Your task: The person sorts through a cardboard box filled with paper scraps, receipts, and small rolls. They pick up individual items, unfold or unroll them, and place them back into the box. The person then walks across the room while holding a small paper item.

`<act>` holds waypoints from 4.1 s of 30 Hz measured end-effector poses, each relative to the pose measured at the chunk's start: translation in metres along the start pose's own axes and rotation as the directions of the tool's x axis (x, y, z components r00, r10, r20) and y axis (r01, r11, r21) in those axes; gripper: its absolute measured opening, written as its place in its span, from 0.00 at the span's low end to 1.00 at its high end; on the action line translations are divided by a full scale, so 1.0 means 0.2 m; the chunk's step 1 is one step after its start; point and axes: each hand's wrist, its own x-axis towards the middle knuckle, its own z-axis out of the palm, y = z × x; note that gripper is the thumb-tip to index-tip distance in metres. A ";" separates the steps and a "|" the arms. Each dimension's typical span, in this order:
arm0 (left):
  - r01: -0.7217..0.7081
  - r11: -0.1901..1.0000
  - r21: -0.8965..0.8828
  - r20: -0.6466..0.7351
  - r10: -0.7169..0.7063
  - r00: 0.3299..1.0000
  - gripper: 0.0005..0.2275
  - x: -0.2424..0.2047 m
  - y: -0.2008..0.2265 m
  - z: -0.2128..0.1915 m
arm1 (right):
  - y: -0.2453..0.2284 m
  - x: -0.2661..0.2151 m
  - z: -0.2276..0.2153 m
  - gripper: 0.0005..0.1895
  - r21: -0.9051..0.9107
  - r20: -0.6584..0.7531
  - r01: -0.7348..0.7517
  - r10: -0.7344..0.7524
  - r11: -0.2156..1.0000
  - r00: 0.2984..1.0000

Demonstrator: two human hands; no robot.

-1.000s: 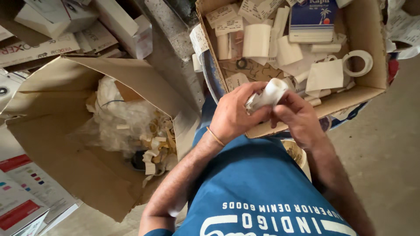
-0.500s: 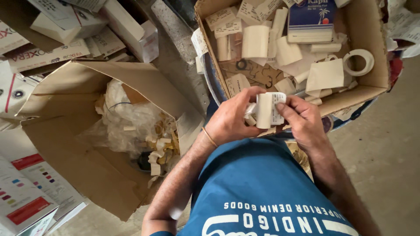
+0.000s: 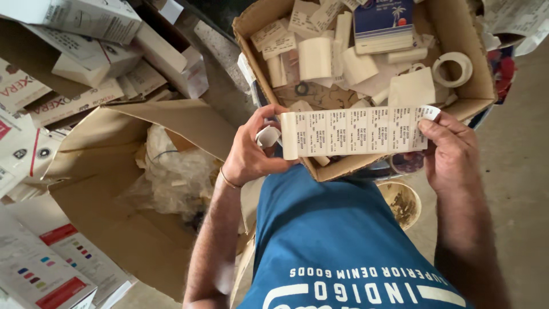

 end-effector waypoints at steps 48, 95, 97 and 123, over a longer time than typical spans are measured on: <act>-0.285 0.956 0.075 0.080 0.279 0.957 0.13 -0.01 0.09 0.41 | -0.05 -0.07 0.27 0.10 -0.151 0.450 0.318 -0.221 0.936 0.865; -0.032 0.995 0.095 -0.130 0.044 0.990 0.12 -0.09 0.08 0.53 | 0.10 -0.20 0.35 0.26 -0.048 0.173 0.027 -0.018 0.998 0.985; -0.039 0.981 0.189 -0.111 0.061 0.992 0.13 -0.09 0.09 0.52 | 0.10 -0.21 0.37 0.21 -0.150 0.109 0.030 -0.013 0.988 0.994; -0.391 0.740 0.547 0.249 0.303 0.920 0.29 -0.08 0.17 0.42 | 0.09 -0.20 0.34 0.19 -0.269 0.123 -0.165 0.204 0.949 0.971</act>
